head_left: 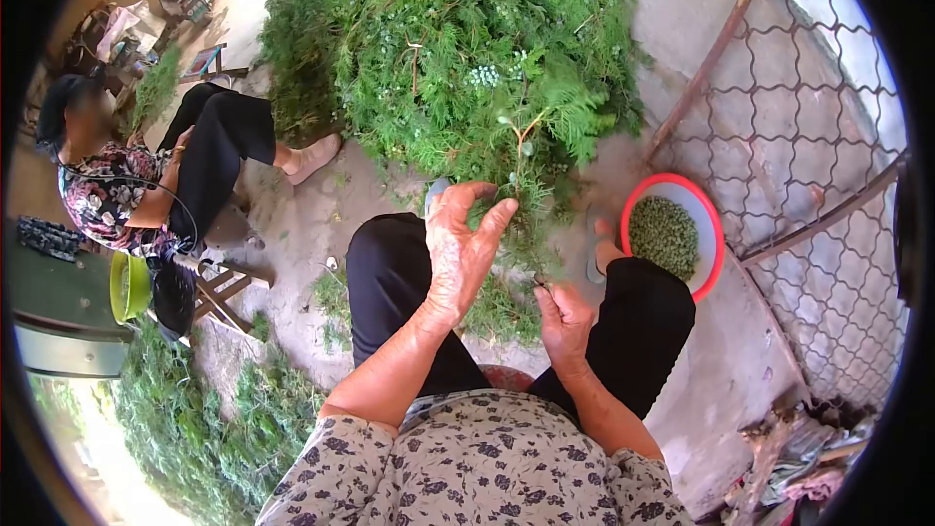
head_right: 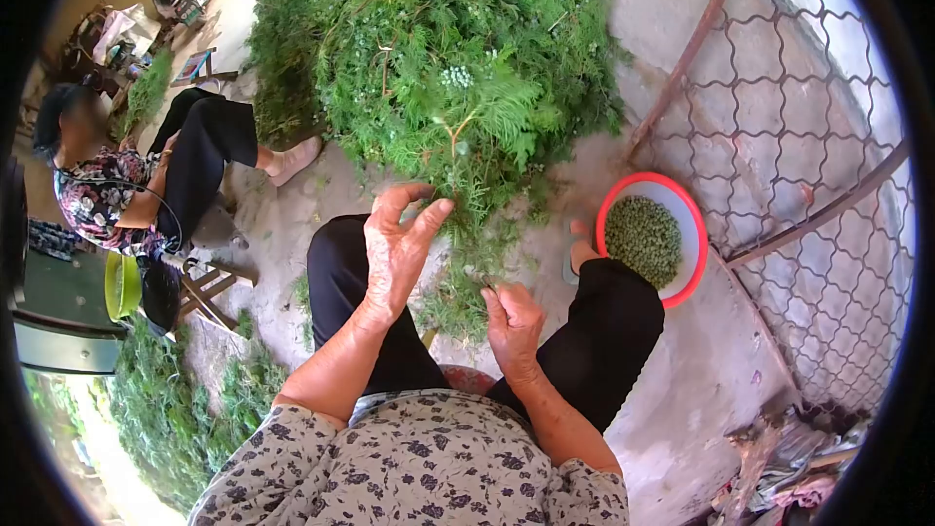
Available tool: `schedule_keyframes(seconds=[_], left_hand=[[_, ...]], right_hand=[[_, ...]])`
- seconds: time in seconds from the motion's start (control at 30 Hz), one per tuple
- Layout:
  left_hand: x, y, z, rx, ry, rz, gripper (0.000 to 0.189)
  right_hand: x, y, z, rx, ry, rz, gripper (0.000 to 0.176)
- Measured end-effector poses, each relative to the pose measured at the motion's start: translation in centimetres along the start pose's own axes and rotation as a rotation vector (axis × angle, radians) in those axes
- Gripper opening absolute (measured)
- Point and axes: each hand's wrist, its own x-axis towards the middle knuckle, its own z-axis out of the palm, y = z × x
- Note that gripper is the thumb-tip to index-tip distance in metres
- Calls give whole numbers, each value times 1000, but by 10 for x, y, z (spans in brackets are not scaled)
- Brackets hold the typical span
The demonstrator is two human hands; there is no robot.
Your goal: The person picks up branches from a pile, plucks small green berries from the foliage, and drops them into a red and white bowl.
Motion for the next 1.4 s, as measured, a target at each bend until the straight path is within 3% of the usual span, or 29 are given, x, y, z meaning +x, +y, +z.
schedule_keyframes(seconds=[0.1, 0.17, 0.3, 0.33, 0.4, 0.47, 0.5, 0.57, 0.6, 0.63, 0.7, 0.73, 0.8, 0.83, 0.93, 1.03, 1.23, 1.3, 1.4], left_hand=[[-11, -2, 7, -54, -11, -45, 22], [-18, 3, 9, -414, -11, -347, 24], [-22, 6, 4, -416, -32, -242, 17], [-25, 14, 2, -494, -51, -360, 17], [-24, 17, -2, -463, -96, -393, 18], [-23, 13, -6, -390, -168, -413, 19], [-24, 9, -7, -385, -176, -417, 19], [-28, 0, -7, -563, -228, -244, 20], [-29, -5, -10, -514, -289, -218, 20], [-30, -6, -12, -513, -301, -225, 20], [-29, 4, -15, -418, -458, -180, 20], [-33, 7, -14, -565, -485, -287, 21], [-36, 12, -14, -563, -509, -332, 22], [-37, 13, -14, -564, -524, -369, 23], [-40, 18, -14, -536, -496, -388, 22], [-38, 17, -15, -615, -568, -478, 19], [-41, 8, -9, -772, -596, -576, 19], [-41, 10, -6, -814, -558, -746, 10], [-41, 20, -9, -802, -581, -815, 14]], right_hand=[[-12, -1, -1, -88, 76, -145, 14], [-17, -3, -5, -155, 83, -223, 20], [-16, -2, -10, -236, 62, -292, 29], [-13, -9, -12, -203, 39, -274, 31], [-12, -17, -15, -166, 16, -250, 32], [-15, -15, -22, 160, -221, 125, 31], [-15, -9, -25, 163, -218, 134, 31], [-9, 7, -30, 88, -70, 95, 24], [3, -1, -36, 33, 55, -36, 18], [14, -9, -40, 32, 60, -24, 18], [35, -24, -42, 132, 291, -103, 13], [44, -33, -44, 130, 296, -93, 13], [59, -46, -43, 376, 135, -66, 14], [61, -47, -38, 375, 137, -59, 14], [60, -45, -25, 447, -198, 17, 22], [58, -31, -22, 409, -194, -132, 24], [53, -31, -24, 409, -202, -83, 26], [53, -23, -22, 483, -152, -108, 23], [49, -29, -26, 447, -129, -98, 21]])
